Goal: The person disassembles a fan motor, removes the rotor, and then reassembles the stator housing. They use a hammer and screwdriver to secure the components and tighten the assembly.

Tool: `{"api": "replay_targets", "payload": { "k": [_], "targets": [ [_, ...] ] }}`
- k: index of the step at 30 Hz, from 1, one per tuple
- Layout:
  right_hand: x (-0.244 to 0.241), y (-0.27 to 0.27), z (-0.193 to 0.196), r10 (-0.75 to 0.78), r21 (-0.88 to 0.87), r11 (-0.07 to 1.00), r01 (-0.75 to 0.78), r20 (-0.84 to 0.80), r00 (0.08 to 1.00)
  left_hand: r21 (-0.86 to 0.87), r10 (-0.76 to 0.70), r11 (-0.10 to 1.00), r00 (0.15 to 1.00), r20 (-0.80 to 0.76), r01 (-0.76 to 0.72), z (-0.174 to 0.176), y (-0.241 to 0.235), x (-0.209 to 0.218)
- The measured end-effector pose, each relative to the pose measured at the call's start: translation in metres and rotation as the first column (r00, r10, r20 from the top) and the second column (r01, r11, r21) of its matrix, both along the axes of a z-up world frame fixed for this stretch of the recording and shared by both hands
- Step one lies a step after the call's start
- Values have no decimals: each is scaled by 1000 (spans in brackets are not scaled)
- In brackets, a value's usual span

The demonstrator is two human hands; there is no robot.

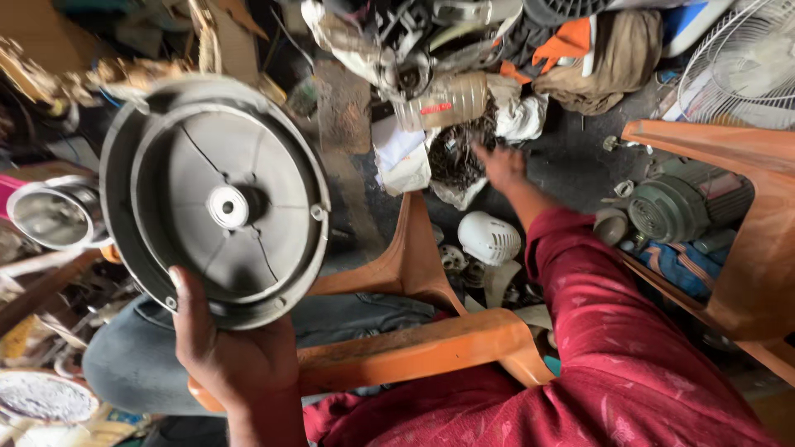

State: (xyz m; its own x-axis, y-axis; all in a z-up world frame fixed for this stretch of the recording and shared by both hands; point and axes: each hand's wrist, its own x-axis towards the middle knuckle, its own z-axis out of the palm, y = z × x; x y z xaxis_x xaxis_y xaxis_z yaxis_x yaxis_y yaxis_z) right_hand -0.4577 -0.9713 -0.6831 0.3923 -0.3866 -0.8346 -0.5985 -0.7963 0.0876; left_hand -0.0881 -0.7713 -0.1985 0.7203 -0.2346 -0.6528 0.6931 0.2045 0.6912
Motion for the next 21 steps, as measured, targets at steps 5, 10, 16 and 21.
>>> {"api": "replay_targets", "payload": {
  "k": [5,10,16,21],
  "targets": [
    [-14,-48,-6,-142,135,984,119,170,975,-11,12,1000,999,-46,-12,-4,4,2],
    [4,-59,-2,-427,119,896,429,504,751,-51,21,998,1000,0,-21,-2,5,4],
    [64,-77,20,-964,641,262,722,214,161,-36,-8,999,999,-41,7,-2,4,2],
    [93,-59,35,-902,622,431,653,300,309,-66,22,998,1000,-15,-23,-2,9,2]
  ]
}}
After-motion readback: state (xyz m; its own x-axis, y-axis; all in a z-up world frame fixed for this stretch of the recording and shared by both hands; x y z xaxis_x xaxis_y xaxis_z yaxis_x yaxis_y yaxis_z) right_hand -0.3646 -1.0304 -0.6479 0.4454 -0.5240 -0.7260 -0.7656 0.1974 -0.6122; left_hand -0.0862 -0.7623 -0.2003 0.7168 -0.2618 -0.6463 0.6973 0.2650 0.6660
